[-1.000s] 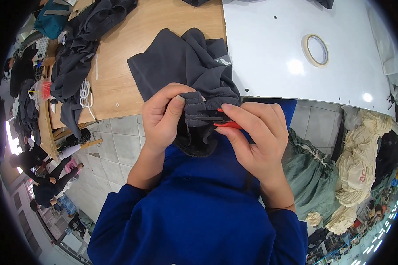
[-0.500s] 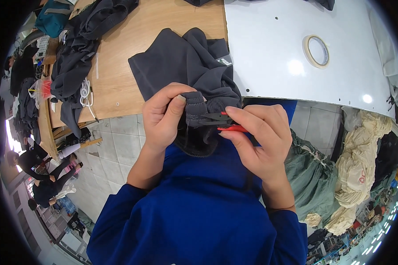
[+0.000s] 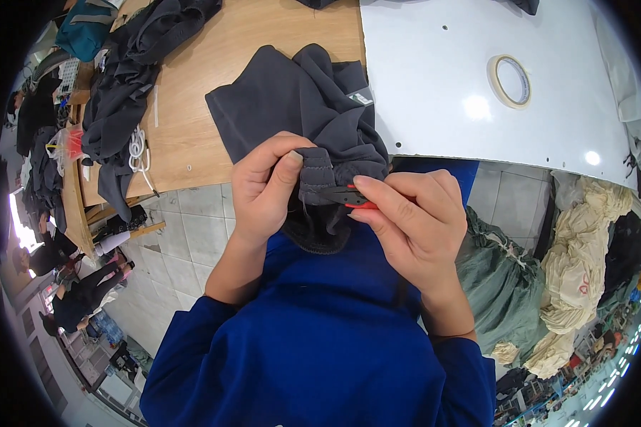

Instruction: Trimming loose threads from the waistband of a pair of grey trousers using small snips.

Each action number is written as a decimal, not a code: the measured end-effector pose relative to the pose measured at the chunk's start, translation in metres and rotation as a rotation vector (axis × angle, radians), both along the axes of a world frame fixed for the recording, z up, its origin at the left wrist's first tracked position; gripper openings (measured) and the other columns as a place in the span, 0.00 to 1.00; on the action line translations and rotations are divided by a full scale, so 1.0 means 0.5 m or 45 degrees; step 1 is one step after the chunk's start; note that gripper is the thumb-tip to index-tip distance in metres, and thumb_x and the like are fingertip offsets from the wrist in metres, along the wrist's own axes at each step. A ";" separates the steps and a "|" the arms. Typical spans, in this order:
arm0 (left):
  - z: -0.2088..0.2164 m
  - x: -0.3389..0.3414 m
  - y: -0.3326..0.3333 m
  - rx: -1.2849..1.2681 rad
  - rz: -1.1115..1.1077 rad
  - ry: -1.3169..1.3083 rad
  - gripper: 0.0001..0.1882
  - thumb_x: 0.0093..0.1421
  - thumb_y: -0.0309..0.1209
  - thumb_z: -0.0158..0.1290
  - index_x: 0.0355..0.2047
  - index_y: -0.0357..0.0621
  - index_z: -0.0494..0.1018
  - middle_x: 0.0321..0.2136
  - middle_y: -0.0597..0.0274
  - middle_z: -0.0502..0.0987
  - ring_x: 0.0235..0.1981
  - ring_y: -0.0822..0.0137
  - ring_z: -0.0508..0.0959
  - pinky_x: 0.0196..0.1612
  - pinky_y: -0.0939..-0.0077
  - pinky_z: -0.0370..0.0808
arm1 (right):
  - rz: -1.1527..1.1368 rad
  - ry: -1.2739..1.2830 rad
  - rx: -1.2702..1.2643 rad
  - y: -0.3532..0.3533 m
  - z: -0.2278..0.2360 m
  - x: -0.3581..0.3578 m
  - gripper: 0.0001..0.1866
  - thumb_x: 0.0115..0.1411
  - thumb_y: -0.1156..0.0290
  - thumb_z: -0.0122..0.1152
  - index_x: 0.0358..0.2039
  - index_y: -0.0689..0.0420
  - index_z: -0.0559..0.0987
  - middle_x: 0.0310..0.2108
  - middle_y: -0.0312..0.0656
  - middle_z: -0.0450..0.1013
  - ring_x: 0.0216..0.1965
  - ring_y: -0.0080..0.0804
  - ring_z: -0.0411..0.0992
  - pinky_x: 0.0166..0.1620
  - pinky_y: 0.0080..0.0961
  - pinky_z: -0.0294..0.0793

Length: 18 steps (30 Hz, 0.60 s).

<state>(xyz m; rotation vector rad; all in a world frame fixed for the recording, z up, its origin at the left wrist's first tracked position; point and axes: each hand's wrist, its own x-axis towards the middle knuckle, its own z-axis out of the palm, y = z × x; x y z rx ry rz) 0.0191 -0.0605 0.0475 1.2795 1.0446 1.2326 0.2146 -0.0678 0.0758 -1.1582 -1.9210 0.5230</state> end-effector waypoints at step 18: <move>-0.004 0.003 -0.002 -0.021 0.011 -0.054 0.08 0.64 0.24 0.45 0.36 0.31 0.72 0.29 0.64 0.73 0.29 0.79 0.70 0.33 0.88 0.65 | -0.015 0.096 0.020 -0.009 -0.013 0.004 0.19 0.37 0.70 0.71 0.35 0.54 0.82 0.25 0.33 0.71 0.23 0.27 0.62 0.28 0.22 0.60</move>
